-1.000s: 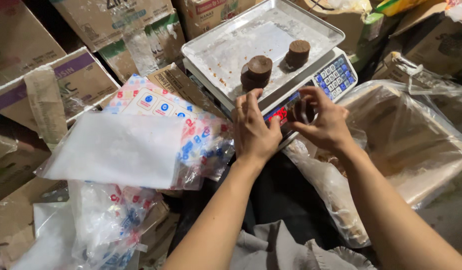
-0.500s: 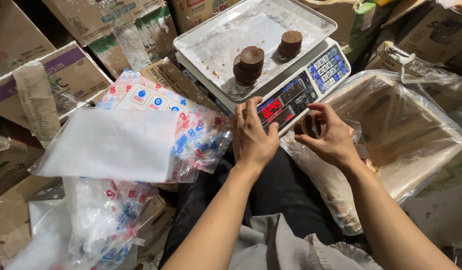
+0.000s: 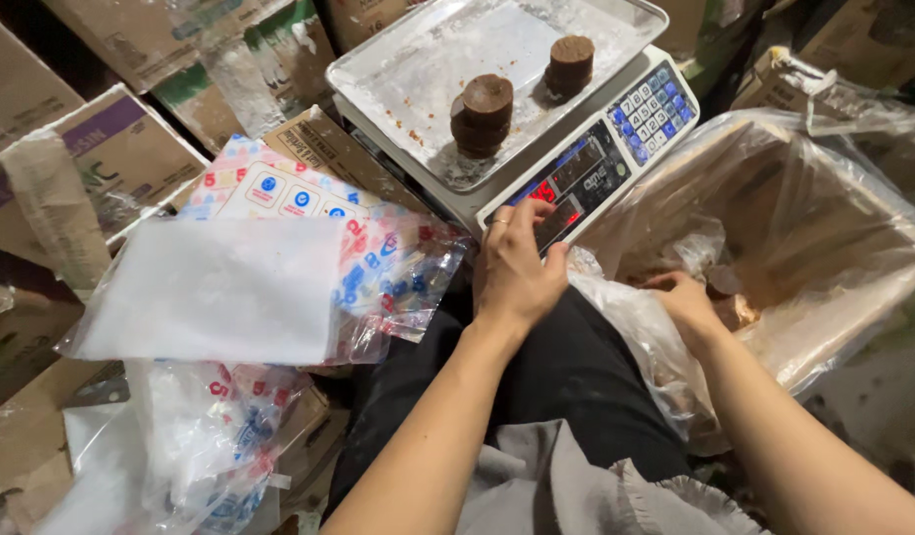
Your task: The person weighs dark cylindrical food items on a digital scale, then places them into small plastic bags and ties the bags closed. The process is repeated for multiple items, with the person handling the items and bags by hand.
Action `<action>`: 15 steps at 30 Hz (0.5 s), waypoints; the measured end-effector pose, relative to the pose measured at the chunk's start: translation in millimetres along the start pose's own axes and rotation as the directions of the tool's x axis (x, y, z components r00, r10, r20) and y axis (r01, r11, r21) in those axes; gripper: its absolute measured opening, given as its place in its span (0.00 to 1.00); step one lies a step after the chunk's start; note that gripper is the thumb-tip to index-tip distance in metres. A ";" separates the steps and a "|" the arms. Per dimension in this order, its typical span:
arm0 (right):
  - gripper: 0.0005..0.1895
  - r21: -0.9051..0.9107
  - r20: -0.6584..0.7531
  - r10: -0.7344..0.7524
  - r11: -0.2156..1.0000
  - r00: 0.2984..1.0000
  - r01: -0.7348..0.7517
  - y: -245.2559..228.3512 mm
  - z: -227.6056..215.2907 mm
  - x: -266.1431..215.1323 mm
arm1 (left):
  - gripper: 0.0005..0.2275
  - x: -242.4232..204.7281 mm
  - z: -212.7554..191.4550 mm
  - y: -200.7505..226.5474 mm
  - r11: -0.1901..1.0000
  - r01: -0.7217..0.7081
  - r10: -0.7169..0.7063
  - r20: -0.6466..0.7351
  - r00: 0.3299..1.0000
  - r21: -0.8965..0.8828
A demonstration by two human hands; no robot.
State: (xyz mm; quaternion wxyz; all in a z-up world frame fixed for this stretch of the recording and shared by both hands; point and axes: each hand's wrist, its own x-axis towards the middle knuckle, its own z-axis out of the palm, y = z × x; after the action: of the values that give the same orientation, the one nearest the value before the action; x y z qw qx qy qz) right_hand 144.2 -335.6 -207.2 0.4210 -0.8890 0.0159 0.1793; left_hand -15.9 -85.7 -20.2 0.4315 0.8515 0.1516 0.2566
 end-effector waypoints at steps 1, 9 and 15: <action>0.29 -0.022 0.061 0.062 0.998 0.996 -0.061 15.6 5.0 10.3 | 0.16 -0.6 3.1 0.6 1.000 -0.012 0.012 0.014 1.000 -0.005; 0.19 0.663 0.676 -0.025 0.457 0.737 -0.593 72.3 54.7 51.1 | 0.19 -0.2 24.9 13.3 0.997 -0.074 0.077 0.111 0.991 -0.033; 0.25 -0.200 0.060 0.133 0.973 0.989 -0.119 76.5 28.7 58.7 | 0.20 4.4 41.3 24.6 0.998 -0.051 0.058 0.214 0.975 -0.038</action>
State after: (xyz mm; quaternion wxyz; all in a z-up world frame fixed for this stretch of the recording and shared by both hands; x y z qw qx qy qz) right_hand 176.6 -356.2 -300.2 0.3197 -0.9161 0.0392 0.2387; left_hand 12.1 -125.0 -19.3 0.4517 0.8710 0.0766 0.1772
